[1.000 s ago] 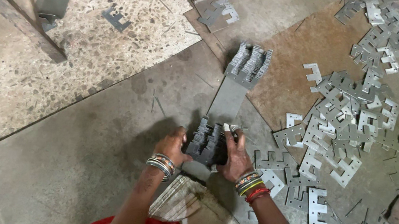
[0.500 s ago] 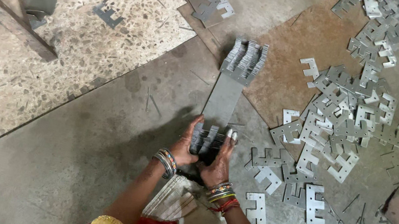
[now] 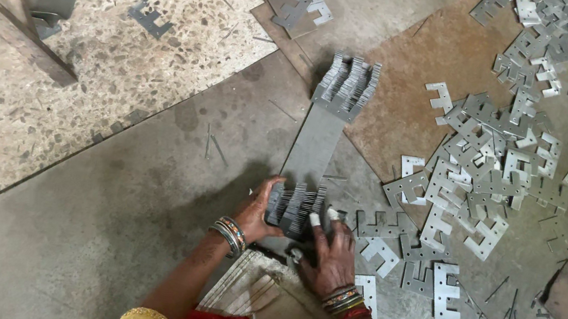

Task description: The person sits on the floor and sorts small metal pieces by hand, picking them up from a pile and stacking them into neat piles. The person repeatedly picks, aligns, and stacks the pieces, creating organized stacks on the floor.

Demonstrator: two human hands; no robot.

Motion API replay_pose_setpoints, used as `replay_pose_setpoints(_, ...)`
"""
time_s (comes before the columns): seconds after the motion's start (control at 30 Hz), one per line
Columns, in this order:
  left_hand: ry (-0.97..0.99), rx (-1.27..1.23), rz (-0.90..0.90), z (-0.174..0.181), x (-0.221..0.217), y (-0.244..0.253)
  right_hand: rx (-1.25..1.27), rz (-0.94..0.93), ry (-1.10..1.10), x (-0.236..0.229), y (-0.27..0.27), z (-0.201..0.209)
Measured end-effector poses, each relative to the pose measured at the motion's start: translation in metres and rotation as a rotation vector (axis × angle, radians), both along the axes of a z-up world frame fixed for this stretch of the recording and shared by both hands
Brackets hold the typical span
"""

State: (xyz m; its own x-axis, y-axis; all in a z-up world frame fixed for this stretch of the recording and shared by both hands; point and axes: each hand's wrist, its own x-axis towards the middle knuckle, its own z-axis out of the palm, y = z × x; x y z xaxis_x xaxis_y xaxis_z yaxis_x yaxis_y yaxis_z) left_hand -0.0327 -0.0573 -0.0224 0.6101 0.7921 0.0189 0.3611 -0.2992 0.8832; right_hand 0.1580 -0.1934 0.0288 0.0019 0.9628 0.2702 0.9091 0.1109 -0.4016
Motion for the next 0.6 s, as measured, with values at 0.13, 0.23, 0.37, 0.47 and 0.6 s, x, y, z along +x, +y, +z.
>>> replay_pose_setpoints(0.13, 0.110, -0.064, -0.026, 0.002, -0.008, -0.007, -0.074, -0.028, 0.265, 0.005, 0.024, -0.003)
replay_pose_setpoints(0.23, 0.206, -0.061, -0.021, 0.012, -0.008, -0.007, -0.265, 0.040, 0.151, 0.010, 0.044, -0.008)
replay_pose_setpoints(0.37, 0.279, 0.120, -0.009, 0.030, 0.000, 0.005, -0.226, 0.157, -0.034, 0.014, 0.050, -0.017)
replay_pose_setpoints(0.47, 0.239, 0.171, 0.061, 0.040, 0.010, 0.016, -0.195, 0.113, -0.015, 0.020, 0.058, -0.027)
replay_pose_setpoints(0.6, 0.224, 0.242, 0.145, 0.046, 0.037, 0.052, -0.231, -0.012, -0.174, 0.038, 0.106, -0.028)
